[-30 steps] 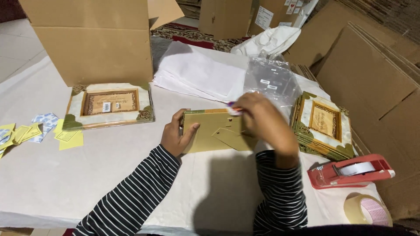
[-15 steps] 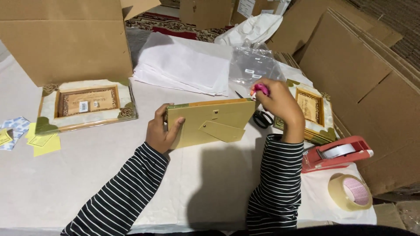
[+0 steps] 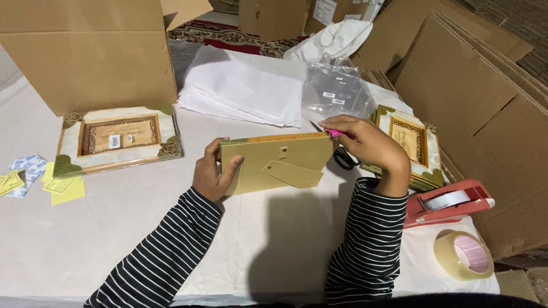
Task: Applying decorative or identification stickers to the back of picture frames as part of a packaging process.
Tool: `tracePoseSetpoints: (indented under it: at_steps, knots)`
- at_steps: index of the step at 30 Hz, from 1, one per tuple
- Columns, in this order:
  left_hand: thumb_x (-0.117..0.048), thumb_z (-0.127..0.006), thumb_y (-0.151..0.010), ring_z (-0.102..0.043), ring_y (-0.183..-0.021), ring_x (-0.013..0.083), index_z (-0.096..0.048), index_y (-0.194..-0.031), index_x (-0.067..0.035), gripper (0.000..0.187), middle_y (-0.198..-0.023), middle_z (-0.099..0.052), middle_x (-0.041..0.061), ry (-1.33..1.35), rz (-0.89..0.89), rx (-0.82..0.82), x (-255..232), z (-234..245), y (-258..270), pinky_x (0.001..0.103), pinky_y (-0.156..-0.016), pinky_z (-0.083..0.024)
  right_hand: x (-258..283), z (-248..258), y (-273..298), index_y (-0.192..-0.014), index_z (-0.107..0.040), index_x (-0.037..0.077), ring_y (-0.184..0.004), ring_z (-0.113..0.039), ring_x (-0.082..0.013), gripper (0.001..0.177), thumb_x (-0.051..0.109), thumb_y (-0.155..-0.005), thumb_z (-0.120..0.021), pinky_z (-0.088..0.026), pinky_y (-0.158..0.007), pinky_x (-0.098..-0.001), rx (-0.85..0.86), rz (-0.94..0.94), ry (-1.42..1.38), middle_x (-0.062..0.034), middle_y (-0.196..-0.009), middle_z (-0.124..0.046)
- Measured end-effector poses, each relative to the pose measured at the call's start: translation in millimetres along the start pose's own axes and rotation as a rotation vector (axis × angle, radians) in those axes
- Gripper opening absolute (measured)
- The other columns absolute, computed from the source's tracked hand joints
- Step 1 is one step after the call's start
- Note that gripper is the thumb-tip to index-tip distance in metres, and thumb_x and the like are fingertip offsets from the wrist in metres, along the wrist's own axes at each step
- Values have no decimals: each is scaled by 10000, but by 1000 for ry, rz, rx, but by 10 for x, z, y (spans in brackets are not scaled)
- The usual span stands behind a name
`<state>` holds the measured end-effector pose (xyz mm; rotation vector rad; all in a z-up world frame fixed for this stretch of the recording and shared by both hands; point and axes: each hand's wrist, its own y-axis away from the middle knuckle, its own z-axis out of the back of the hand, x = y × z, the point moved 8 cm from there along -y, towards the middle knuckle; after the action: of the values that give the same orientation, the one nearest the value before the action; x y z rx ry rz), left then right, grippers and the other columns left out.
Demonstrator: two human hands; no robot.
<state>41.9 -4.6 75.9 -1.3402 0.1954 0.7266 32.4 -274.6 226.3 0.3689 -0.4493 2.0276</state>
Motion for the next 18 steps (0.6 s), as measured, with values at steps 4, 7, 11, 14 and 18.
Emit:
tracePoseSetpoints:
  at_steps: [4,7,11,14,18]
  knots:
    - [-212,-701,-977,-725,-661,331,-451,-1364,-25,498,-839,-736,162,-12,1,-9,44,7,49,420,-648,-604,-172,-92,-66,-1277,-694,-23,-1214,-638,-439,443,-85,-879,-510,-462,-1050,-547,6,48,23,-225,-1329,-680]
    - [-206,-699,-976,-727,-663,332,-449,-1362,-27,494,-841,-737,163,-15,16,10,76,-1,61,422,-646,-610,-12,-165,-77,-1297,-669,-38,-1238,-613,-464,480,-112,-853,-504,-451,-1053,-564,33,97,24,-239,-1370,-652]
    - [-231,-692,-983,-728,-676,333,-440,-1368,-30,502,-857,-741,170,-24,26,10,104,6,71,435,-661,-613,272,-408,-138,-1359,-628,-8,-1279,-589,-442,538,-133,-858,-479,-442,-1079,-550,92,189,-17,-233,-1414,-616]
    - [-230,-692,-980,-729,-674,330,-442,-1368,-31,503,-848,-739,167,-32,17,2,193,1,98,429,-661,-611,589,-598,-192,-1374,-618,4,-1253,-607,-432,529,-128,-884,-471,-468,-1058,-534,96,254,-33,-231,-1434,-597]
    - [-226,-692,-977,-731,-681,334,-435,-1372,-26,512,-855,-739,165,-23,5,-13,45,40,40,424,-668,-601,1046,-749,-216,-1385,-599,-20,-1190,-650,-438,505,-145,-923,-437,-512,-1014,-532,32,405,-69,-264,-1430,-585]
